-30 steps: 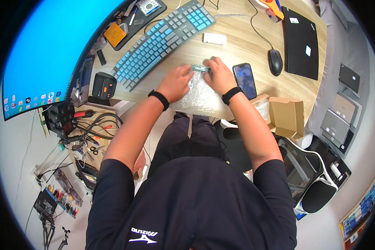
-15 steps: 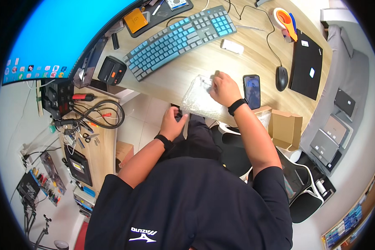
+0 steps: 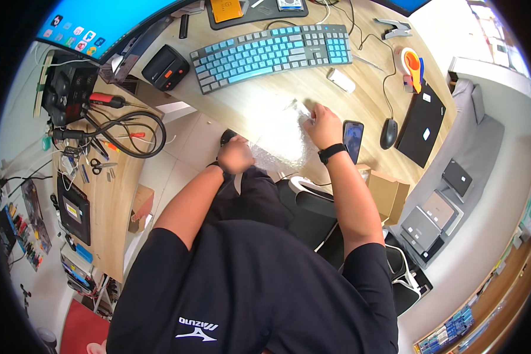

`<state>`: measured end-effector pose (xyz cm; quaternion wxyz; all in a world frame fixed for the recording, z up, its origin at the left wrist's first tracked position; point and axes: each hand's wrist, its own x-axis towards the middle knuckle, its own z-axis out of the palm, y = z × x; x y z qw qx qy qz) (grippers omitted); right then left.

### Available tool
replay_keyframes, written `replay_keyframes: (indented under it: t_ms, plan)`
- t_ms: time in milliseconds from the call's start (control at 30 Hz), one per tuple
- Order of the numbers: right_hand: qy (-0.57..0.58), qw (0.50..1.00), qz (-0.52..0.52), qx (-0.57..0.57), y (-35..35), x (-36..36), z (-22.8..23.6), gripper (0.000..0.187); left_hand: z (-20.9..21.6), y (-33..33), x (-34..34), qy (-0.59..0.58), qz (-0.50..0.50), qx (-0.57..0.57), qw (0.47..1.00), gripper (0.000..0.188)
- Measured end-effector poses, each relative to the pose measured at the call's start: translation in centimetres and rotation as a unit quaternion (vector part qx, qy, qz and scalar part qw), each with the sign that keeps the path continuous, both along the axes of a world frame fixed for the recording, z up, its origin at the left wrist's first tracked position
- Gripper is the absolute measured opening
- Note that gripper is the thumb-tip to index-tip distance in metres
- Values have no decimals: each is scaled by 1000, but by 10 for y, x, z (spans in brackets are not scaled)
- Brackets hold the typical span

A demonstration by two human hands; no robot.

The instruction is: The person retrieves bubble wrap from a storage area and walks to a desk. They wrap a small white electronic device in the bubble wrap and place it into a cardboard box. The person then closes the box flaps.

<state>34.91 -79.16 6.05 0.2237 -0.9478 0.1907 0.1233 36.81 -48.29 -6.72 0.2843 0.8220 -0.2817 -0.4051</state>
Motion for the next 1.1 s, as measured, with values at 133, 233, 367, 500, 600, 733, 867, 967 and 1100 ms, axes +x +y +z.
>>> replay_keyframes:
  t_ms: [133,233,367,500,600,733,867,967,1100]
  plan:
    - [7,1000,-15,18,12,-4,-3,32,10,34,2,52,20,-19,998,38]
    - [48,993,7,104,19,-4,3,36,38,46,10,74,23,3,997,47]
    - [20,994,-2,106,19,-5,-4,33,48,62,13,89,-33,62,994,52]
    - [-20,999,3,47,20,-2,-6,34,41,79,22,117,-83,134,981,50]
    - [7,996,-38,86,27,-1,-7,38,27,101,18,14,-82,81,993,45]
    - [-24,993,-102,62,47,-3,-8,41,24,114,22,-116,-45,-84,989,38]
    - [-55,991,-97,75,70,-16,-9,41,71,104,44,29,-12,72,997,37]
    - [-81,981,-84,154,77,-23,-13,33,84,107,51,37,-1,81,996,40]
    - [-71,991,-90,67,78,-20,-7,32,97,115,58,45,24,68,996,42]
